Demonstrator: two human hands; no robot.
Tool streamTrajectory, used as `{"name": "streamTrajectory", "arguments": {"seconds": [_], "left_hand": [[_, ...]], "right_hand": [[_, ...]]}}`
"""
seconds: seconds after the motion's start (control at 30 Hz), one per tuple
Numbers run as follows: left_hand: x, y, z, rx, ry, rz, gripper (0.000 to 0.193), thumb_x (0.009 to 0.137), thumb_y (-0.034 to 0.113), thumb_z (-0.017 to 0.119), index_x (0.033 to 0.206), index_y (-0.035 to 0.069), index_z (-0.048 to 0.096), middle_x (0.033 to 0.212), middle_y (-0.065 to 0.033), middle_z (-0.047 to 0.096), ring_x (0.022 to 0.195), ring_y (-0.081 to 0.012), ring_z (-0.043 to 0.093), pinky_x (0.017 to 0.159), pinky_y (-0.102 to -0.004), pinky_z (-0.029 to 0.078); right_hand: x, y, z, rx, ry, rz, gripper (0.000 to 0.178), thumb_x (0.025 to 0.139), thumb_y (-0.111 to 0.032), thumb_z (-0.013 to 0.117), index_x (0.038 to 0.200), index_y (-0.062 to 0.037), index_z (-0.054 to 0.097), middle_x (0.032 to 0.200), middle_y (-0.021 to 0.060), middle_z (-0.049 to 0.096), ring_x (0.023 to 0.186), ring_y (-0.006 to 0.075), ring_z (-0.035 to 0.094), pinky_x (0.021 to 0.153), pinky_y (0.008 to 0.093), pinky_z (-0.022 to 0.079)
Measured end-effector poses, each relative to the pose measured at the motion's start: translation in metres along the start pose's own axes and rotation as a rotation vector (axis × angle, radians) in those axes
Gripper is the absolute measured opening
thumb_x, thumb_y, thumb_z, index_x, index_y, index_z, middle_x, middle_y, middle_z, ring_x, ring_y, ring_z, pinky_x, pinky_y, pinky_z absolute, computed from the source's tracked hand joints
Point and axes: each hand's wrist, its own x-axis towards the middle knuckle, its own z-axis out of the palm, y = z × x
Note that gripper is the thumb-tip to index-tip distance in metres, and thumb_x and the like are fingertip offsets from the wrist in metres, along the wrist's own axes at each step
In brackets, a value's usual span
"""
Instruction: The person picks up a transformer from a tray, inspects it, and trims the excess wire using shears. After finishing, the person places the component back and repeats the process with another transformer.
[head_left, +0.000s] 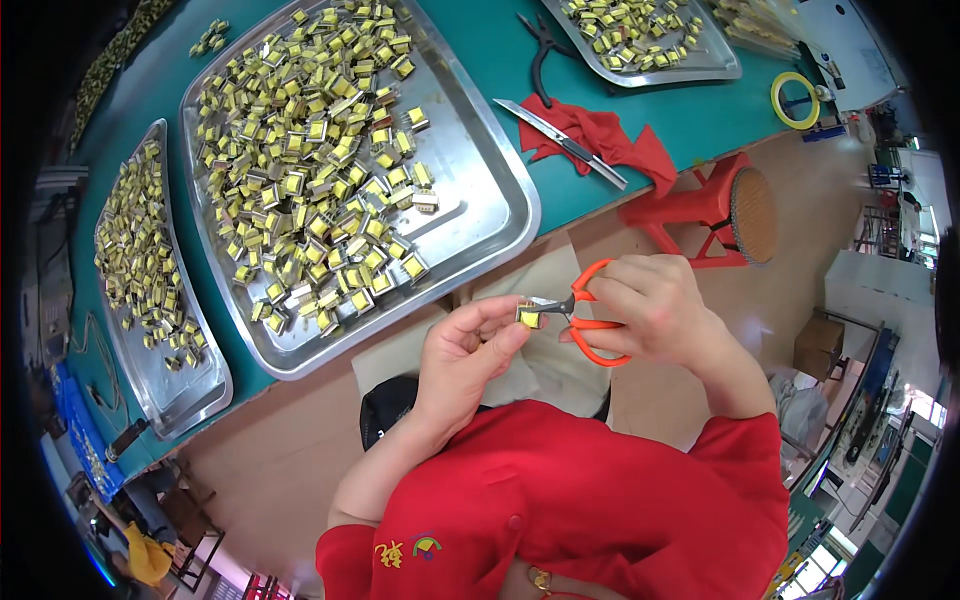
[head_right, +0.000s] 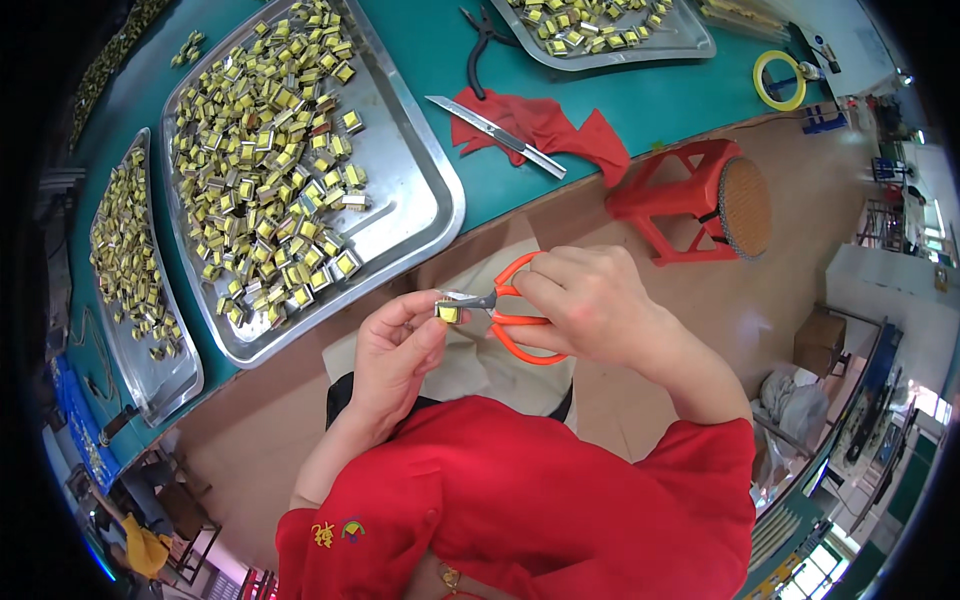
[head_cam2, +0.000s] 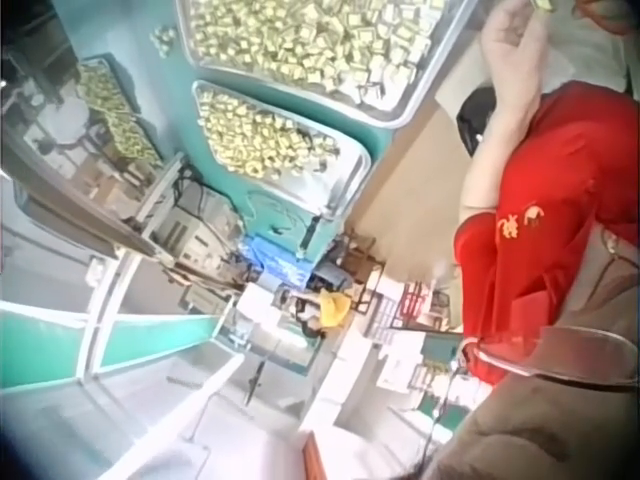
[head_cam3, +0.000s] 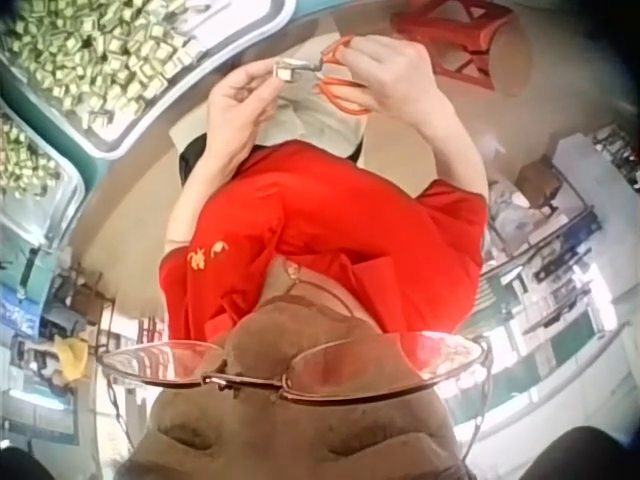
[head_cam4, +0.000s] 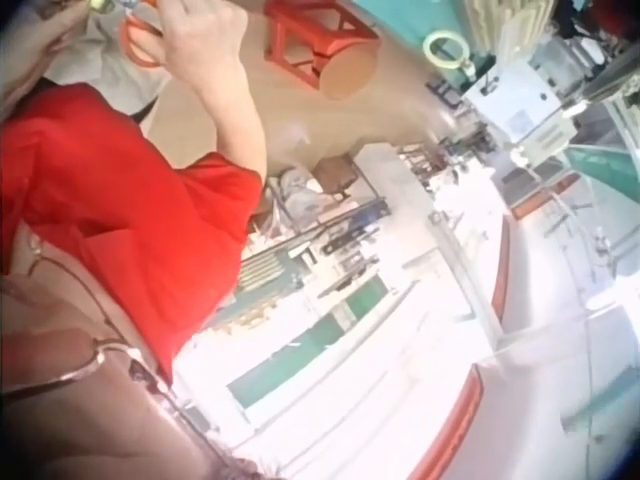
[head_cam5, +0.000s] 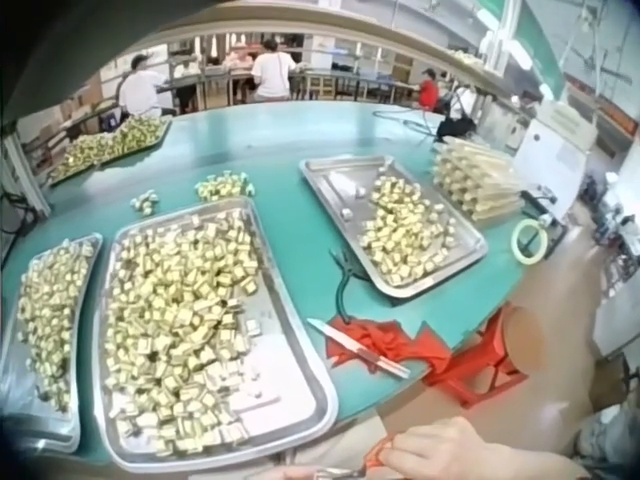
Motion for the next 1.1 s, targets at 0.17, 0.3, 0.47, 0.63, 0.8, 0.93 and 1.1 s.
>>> {"name": "streamTrajectory", "arguments": {"seconds": [0.17,0.3,0.47,0.63,0.8,0.93,1.1], "left_hand": [[-0.0004,-0.0001,-0.0032,0.007,-0.006,0.004,0.030,0.086,0.006,0.061,0.116,0.003,0.056,0.098,-0.0041,0.065,0.062,0.0005,0.043,0.051,-0.0154,0.032],[-0.0008,0.0005,-0.0022,0.006,0.002,-0.002,0.030,0.086,0.006,0.061,0.116,0.003,0.056,0.097,-0.0034,0.064,0.062,0.0002,0.043,0.051,-0.0157,0.032],[-0.0015,-0.0011,-0.0045,-0.011,-0.005,0.018,0.030,0.086,0.006,0.061,0.116,0.003,0.055,0.097,-0.0036,0.064,0.062,-0.0002,0.043,0.051,-0.0160,0.032],[-0.0011,0.0002,-0.0018,-0.014,0.022,0.024,0.026,0.087,0.004,0.058,0.112,0.003,0.057,0.096,-0.0136,0.065,0.057,-0.0034,0.043,0.051,-0.0178,0.033],[-0.0012,0.0013,-0.0010,-0.012,0.022,0.021,0.025,0.087,0.004,0.058,0.112,0.002,0.057,0.095,-0.0132,0.065,0.058,-0.0032,0.043,0.051,-0.0177,0.034],[-0.0012,0.0020,-0.0003,0.010,0.044,0.014,0.025,0.087,0.004,0.058,0.111,0.002,0.057,0.095,-0.0126,0.065,0.058,-0.0030,0.042,0.052,-0.0178,0.034],[-0.0012,0.0004,-0.0006,0.021,0.056,0.005,0.024,0.087,0.004,0.058,0.111,0.002,0.057,0.094,-0.0122,0.065,0.058,-0.0028,0.042,0.052,-0.0177,0.034]], "right_hand": [[0.0040,-0.0022,-0.0024,-0.042,-0.043,-0.004,0.032,0.063,-0.030,0.076,0.072,-0.0069,0.056,0.063,0.0040,0.052,0.051,0.0186,0.054,0.043,0.0292,0.040],[0.0043,-0.0012,-0.0012,-0.051,-0.036,-0.006,0.032,0.063,-0.030,0.076,0.072,-0.0067,0.056,0.063,0.0041,0.053,0.051,0.0187,0.054,0.043,0.0293,0.040],[0.0063,-0.0032,-0.0009,-0.047,-0.037,-0.011,0.032,0.063,-0.030,0.076,0.072,-0.0066,0.056,0.063,0.0040,0.052,0.051,0.0187,0.054,0.043,0.0291,0.040],[0.0061,-0.0037,-0.0008,-0.053,-0.044,-0.014,0.031,0.062,-0.029,0.076,0.071,-0.0067,0.056,0.063,0.0039,0.052,0.051,0.0184,0.054,0.043,0.0289,0.040],[0.0058,-0.0038,-0.0012,-0.071,-0.061,-0.013,0.030,0.062,-0.028,0.075,0.070,-0.0071,0.055,0.062,0.0036,0.052,0.051,0.0178,0.054,0.043,0.0286,0.040],[0.0049,-0.0029,0.0014,-0.071,-0.048,-0.019,0.028,0.062,-0.026,0.075,0.070,-0.0071,0.055,0.062,0.0034,0.052,0.051,0.0177,0.054,0.043,0.0286,0.041],[0.0028,-0.0018,0.0039,-0.052,-0.031,-0.013,0.030,0.059,-0.024,0.075,0.071,-0.0057,0.055,0.059,0.0049,0.049,0.049,0.0213,0.051,0.042,0.0310,0.038]]}}
